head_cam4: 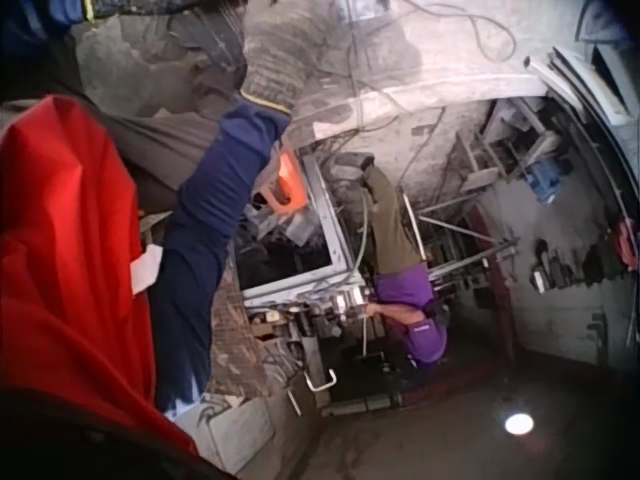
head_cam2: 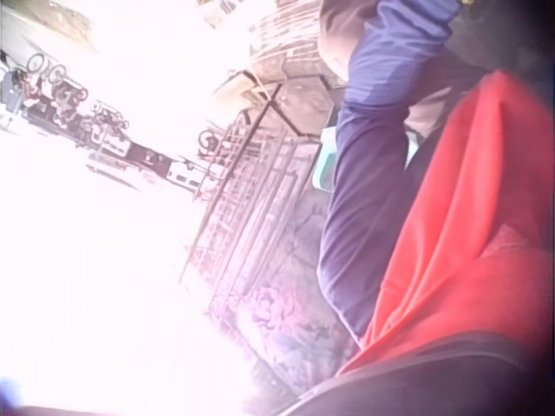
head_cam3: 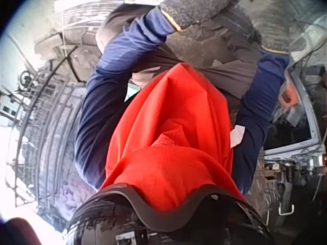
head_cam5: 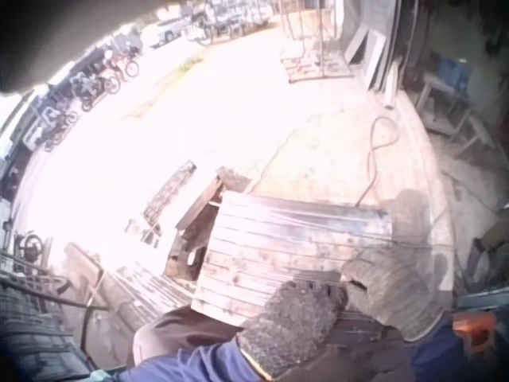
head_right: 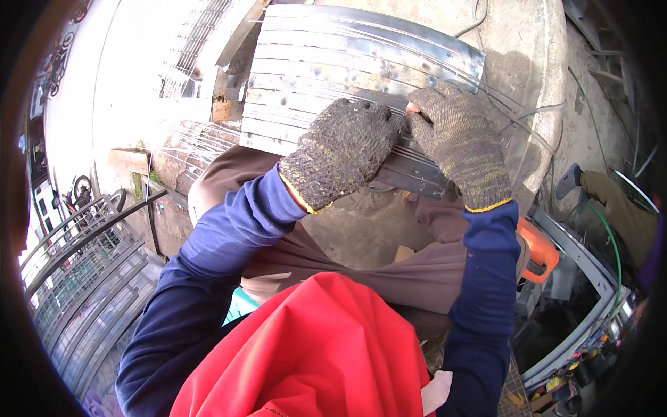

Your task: Measuring, aligning, and welding metal rods to a frame to construct a grate or structured panel.

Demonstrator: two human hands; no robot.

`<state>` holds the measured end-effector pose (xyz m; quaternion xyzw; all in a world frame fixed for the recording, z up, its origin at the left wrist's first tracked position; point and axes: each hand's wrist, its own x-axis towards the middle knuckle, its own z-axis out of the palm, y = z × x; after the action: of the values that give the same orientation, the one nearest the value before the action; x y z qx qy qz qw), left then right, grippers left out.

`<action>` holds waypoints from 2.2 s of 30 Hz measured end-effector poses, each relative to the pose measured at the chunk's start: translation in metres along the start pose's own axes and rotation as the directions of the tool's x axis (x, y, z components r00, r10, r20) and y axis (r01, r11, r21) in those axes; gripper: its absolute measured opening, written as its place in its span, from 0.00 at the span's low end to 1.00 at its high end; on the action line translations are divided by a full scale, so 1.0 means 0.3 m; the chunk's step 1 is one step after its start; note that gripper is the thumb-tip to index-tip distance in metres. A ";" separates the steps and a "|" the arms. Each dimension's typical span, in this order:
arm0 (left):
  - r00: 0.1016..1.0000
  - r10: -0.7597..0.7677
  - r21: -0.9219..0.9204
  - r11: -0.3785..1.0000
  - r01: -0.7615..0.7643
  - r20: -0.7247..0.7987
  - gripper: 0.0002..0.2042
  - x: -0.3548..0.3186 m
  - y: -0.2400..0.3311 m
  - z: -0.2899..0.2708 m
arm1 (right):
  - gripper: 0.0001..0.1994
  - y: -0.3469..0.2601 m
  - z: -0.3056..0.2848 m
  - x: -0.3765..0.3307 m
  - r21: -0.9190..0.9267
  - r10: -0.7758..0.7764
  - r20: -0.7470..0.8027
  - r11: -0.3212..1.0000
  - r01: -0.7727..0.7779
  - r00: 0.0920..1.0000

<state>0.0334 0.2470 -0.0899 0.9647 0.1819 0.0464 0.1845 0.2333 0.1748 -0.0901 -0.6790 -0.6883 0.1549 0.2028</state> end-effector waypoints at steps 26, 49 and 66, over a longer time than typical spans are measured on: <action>0.992 0.063 0.027 0.997 -0.066 0.107 0.19 -0.027 0.118 0.006 | 0.12 -0.064 -0.013 -0.008 -0.111 -0.003 0.036 0.994 0.007 0.999; 0.879 0.335 -0.278 0.928 -0.246 0.339 0.11 -0.115 0.120 0.021 | 0.10 -0.078 0.038 -0.016 -0.219 -0.162 -0.015 0.963 0.154 0.987; 0.979 -0.159 -0.012 0.987 0.159 -0.130 0.19 -0.188 0.042 0.010 | 0.16 -0.146 -0.172 -0.657 0.956 0.579 0.027 0.223 -0.190 0.815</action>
<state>-0.0144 0.2142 -0.0893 0.9419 0.2702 0.0945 0.1760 0.2195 -0.0264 -0.0376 -0.6025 -0.2313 0.4458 0.6203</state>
